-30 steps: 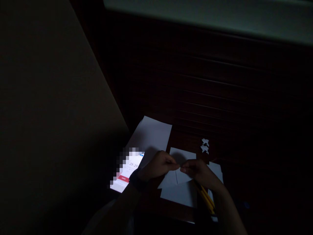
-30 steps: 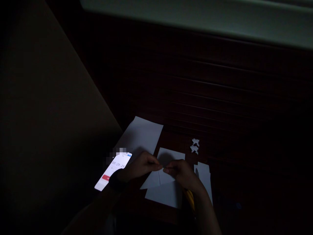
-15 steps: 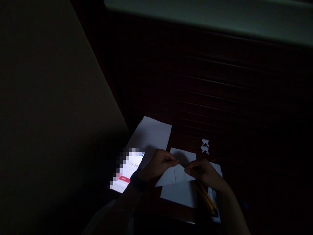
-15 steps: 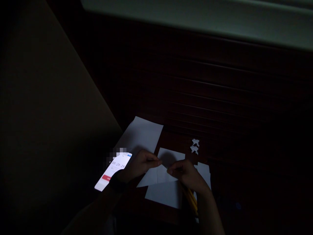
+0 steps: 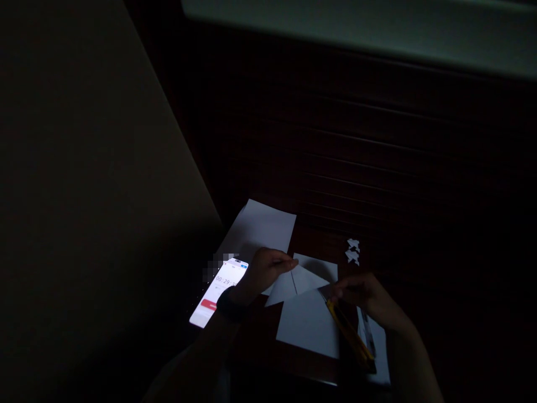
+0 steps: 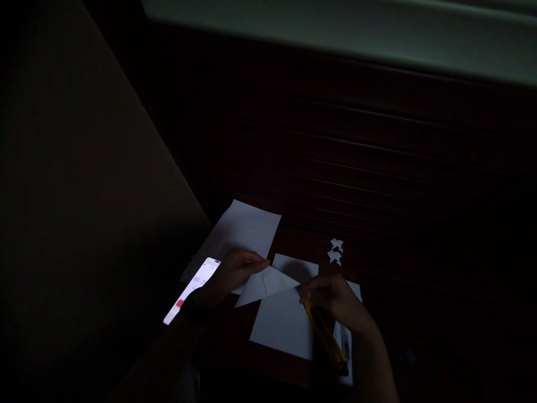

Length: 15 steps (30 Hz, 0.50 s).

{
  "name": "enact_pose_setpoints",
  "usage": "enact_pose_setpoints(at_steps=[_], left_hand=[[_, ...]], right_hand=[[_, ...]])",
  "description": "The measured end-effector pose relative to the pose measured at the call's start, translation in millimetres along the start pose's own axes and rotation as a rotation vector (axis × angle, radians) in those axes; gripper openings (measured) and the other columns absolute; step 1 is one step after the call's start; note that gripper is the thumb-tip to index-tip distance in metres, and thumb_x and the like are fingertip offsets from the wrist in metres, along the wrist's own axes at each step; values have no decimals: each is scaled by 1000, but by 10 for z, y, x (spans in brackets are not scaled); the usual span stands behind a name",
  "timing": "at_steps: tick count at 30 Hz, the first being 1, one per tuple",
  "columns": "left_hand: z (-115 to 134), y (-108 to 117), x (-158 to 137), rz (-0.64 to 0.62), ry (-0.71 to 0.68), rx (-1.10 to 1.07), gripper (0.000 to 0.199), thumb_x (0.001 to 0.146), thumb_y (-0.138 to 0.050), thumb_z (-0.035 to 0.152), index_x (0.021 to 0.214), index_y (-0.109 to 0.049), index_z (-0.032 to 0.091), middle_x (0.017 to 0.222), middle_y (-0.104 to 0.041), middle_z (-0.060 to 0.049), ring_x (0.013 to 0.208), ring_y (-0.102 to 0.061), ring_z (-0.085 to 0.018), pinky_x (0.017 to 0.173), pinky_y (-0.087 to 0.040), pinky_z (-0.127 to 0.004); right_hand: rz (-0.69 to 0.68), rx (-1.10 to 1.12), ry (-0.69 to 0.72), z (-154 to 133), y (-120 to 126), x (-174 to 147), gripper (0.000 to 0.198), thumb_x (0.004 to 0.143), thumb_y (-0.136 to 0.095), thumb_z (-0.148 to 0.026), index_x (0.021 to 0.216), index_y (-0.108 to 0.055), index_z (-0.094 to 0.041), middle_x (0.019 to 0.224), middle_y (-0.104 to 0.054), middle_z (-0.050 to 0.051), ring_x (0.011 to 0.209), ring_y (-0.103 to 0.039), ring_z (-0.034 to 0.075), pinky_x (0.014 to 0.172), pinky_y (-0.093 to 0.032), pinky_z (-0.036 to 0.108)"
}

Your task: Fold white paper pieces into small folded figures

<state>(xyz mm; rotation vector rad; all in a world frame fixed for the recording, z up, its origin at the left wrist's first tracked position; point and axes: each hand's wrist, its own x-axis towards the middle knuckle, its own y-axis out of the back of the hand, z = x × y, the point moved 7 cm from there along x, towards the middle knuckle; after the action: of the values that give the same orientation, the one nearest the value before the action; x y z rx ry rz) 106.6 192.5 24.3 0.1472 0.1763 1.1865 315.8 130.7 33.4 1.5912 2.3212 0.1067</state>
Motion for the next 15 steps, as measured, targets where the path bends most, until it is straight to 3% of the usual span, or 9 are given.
enact_pose_setpoints(at_steps=[4,7,10,15], left_hand=[[69,53,-14,137,-1,-71,28,77,-58,41,74,-68,15,71,-66,-3,69,-59,-16,60,-44,-24],[118,-76,-41,140,-16,-203,30,79,-55,41,81,-68,14,79,-67,-5,76,-60,-17,65,-45,-25],[132,-249,-54,92,8,-241,29,77,-58,39,83,-68,13,81,-67,-6,75,-59,-17,65,-45,-25],[95,-419,-50,-70,42,-121,26,76,-60,36,76,-69,12,73,-67,-5,65,-58,-14,57,-43,-21]], right_hand=[[296,125,27,20,156,48,19,76,-63,-35,87,-68,-20,89,-69,6,86,-61,22,77,-45,34],[366,383,48,61,-11,179,38,71,-68,-37,106,-61,-23,94,-68,6,87,-62,23,76,-47,36],[500,510,13,187,-148,273,29,68,-70,-39,87,-66,-17,83,-68,7,74,-63,22,67,-48,34],[544,490,12,328,-158,298,25,63,-74,-38,72,-67,-15,66,-65,5,62,-60,20,58,-46,32]])
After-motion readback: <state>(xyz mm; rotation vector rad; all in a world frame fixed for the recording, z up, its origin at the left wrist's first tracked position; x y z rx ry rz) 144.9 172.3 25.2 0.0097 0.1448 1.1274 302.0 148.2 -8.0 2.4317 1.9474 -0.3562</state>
